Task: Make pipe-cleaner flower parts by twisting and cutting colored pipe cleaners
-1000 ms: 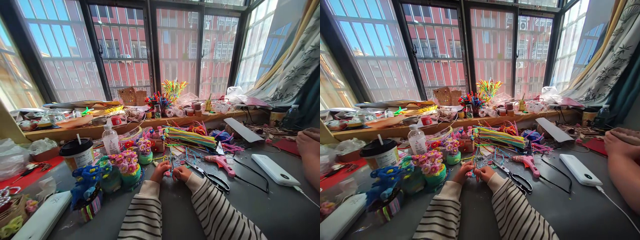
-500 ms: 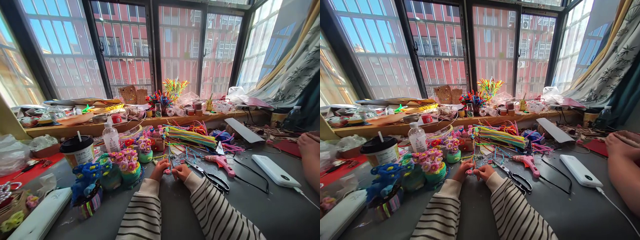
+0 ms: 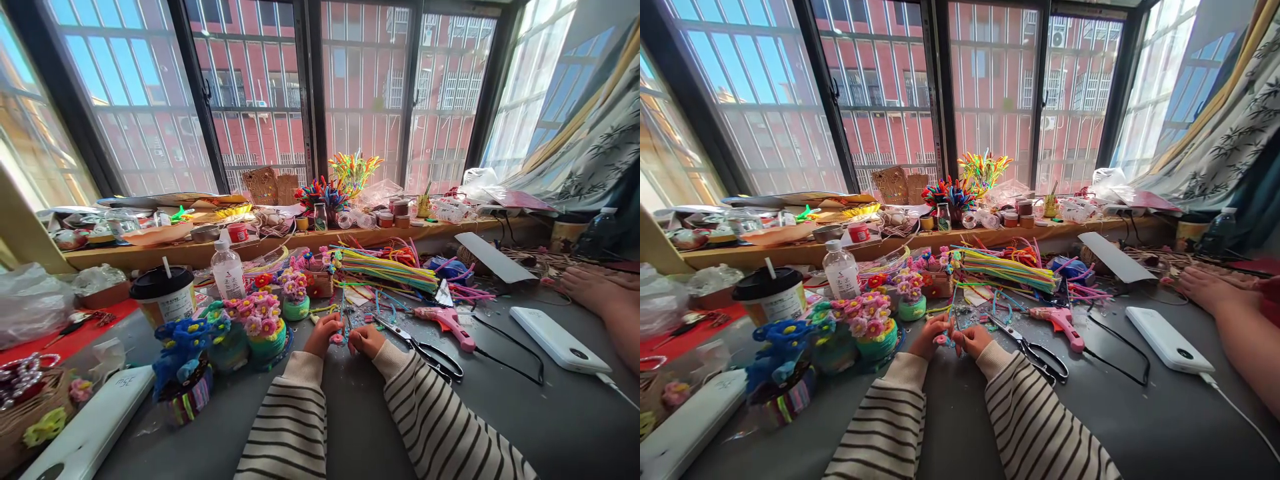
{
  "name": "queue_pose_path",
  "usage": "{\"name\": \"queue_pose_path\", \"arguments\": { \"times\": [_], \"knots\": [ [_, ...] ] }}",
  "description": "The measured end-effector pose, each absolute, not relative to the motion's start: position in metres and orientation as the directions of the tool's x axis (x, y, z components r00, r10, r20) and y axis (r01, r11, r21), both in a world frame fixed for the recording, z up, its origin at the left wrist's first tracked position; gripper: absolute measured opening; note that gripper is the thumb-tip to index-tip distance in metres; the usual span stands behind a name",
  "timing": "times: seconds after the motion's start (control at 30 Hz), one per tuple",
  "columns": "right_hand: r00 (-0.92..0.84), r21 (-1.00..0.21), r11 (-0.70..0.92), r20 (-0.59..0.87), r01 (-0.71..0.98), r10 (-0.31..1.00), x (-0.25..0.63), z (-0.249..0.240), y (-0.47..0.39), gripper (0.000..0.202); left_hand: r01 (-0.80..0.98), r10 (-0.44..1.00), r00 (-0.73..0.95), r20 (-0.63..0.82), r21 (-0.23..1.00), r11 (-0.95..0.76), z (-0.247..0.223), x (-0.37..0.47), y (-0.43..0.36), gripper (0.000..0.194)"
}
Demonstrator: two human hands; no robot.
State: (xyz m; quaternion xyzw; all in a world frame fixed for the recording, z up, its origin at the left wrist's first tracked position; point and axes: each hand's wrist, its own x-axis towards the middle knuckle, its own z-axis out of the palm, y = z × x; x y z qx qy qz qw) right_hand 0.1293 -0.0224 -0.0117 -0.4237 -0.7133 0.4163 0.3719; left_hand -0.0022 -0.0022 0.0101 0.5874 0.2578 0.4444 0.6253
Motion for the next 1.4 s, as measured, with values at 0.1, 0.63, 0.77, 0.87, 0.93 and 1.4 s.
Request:
{"name": "queue_pose_path", "arguments": {
  "times": [0.1, 0.63, 0.77, 0.87, 0.93, 1.4],
  "knots": [
    [-0.383, -0.912, 0.302, 0.184, 0.277, 0.905, 0.128, -0.011, -0.024, 0.07, -0.224, 0.861, 0.479, 0.168, 0.972, -0.066, 0.009, 0.0, -0.003, 0.018],
    [-0.342, -0.895, 0.302, 0.186, 0.328, 0.921, 0.129, -0.007, -0.025, 0.068, -0.191, 0.869, 0.47, 0.153, 0.979, -0.069, 0.014, 0.001, -0.006, 0.019],
    [-0.247, -0.877, 0.289, 0.204, 0.383, 0.947, 0.129, -0.008, -0.023, 0.058, -0.165, 0.868, 0.474, 0.146, 0.983, -0.075, 0.012, 0.001, -0.005, 0.017],
    [-0.193, -0.874, 0.282, 0.221, 0.395, 0.956, 0.132, -0.011, -0.019, 0.052, -0.126, 0.879, 0.462, 0.121, 0.99, -0.07, 0.01, -0.001, -0.003, 0.017],
    [-0.184, -0.878, 0.286, 0.231, 0.384, 0.955, 0.134, -0.011, -0.018, 0.051, -0.141, 0.885, 0.449, 0.126, 0.988, -0.069, 0.01, -0.001, -0.002, 0.017],
    [-0.153, -0.883, 0.289, 0.249, 0.371, 0.956, 0.138, -0.006, -0.02, 0.059, -0.284, 0.918, 0.36, 0.167, 0.957, -0.063, 0.01, -0.001, -0.002, 0.017]
  ]
}}
